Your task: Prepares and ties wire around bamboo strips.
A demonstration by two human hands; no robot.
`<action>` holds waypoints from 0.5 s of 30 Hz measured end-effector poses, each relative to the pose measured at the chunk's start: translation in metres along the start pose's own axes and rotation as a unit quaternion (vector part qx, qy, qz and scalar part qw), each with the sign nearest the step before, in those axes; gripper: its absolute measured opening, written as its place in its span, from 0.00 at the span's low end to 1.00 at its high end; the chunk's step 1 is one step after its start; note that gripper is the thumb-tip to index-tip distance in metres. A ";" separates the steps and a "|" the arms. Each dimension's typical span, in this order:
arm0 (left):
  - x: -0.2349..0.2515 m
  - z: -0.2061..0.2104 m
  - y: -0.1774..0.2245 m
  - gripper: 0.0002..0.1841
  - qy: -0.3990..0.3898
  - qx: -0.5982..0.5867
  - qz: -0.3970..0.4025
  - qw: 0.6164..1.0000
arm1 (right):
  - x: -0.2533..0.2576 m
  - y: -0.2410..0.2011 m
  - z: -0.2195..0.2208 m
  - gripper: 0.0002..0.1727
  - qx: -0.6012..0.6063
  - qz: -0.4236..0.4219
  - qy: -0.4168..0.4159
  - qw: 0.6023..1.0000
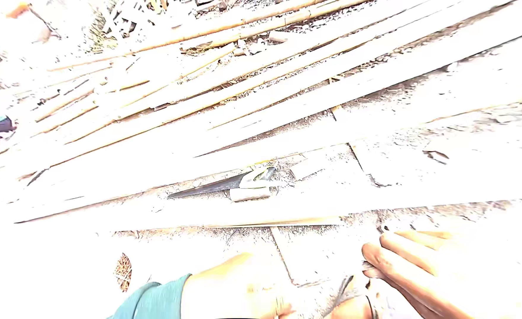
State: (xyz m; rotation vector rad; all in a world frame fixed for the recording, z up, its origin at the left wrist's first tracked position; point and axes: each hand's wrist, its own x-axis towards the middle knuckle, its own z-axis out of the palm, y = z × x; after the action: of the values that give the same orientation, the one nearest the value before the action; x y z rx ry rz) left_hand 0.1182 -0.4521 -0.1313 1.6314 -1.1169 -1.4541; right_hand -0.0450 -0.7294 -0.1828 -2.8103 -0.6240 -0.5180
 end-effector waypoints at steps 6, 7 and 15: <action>0.029 -0.031 0.020 0.22 0.241 0.382 0.093 0.887 | -0.006 0.011 0.000 0.24 0.218 0.172 0.019 0.961; 0.034 -0.034 0.025 0.21 0.323 0.429 0.122 0.835 | -0.008 0.016 -0.007 0.23 0.217 0.194 0.041 0.956; 0.059 -0.039 0.073 0.28 0.397 0.121 0.104 0.904 | -0.018 0.016 -0.020 0.15 0.468 0.361 0.186 0.785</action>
State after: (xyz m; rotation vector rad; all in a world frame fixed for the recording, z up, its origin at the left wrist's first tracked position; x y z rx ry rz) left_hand 0.1457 -0.5376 -0.0842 1.9302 -0.9516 -0.4167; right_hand -0.0588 -0.7560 -0.1737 -1.6984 0.2642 -0.4062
